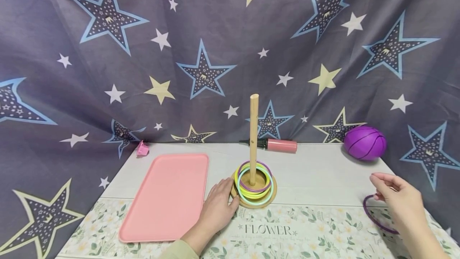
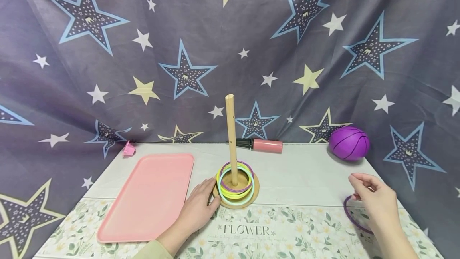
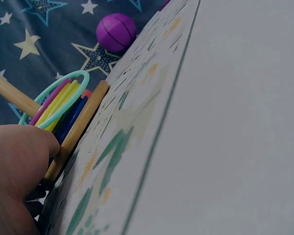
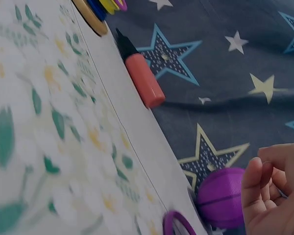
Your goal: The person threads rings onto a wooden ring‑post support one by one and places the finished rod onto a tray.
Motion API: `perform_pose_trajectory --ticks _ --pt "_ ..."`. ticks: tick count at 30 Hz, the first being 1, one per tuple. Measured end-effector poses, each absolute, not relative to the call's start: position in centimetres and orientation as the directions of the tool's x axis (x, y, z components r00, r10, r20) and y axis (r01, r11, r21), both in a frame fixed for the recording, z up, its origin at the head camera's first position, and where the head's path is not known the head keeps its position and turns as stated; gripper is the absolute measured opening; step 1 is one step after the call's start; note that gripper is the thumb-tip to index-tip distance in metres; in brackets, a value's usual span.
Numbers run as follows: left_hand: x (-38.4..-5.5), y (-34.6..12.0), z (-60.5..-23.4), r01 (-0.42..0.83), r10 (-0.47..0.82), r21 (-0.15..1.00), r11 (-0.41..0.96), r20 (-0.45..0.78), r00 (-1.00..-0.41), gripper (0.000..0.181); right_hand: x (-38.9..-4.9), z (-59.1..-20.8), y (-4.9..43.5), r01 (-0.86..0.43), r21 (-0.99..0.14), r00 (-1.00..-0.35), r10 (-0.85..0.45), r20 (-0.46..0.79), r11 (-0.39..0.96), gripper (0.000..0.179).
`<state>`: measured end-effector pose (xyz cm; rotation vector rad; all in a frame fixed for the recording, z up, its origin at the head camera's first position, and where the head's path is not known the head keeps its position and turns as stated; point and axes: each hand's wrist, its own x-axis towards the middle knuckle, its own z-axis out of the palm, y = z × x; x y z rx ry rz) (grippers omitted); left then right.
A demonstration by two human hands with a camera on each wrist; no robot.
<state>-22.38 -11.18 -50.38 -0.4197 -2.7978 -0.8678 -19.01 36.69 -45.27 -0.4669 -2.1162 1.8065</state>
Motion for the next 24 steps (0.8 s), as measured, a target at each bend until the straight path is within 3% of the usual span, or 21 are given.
perform_pose_trajectory --ticks 7,10,24 --pt "-22.5 -11.2 -50.5 0.323 0.217 0.521 0.79 0.254 -0.943 0.064 -18.1 -45.8 38.7 0.116 -0.959 -0.875 0.484 0.024 0.257 0.004" --pt "-22.5 -11.2 -50.5 0.32 0.216 0.524 0.789 0.251 -0.944 0.064 -17.9 -46.2 39.5 0.118 -0.962 -0.878 0.478 0.015 0.247 0.001" --pt "-22.4 -11.3 -50.4 0.34 0.226 0.519 0.785 0.271 -0.936 0.063 -17.6 -47.3 42.6 0.11 -0.967 -0.871 0.491 0.018 0.231 0.018"
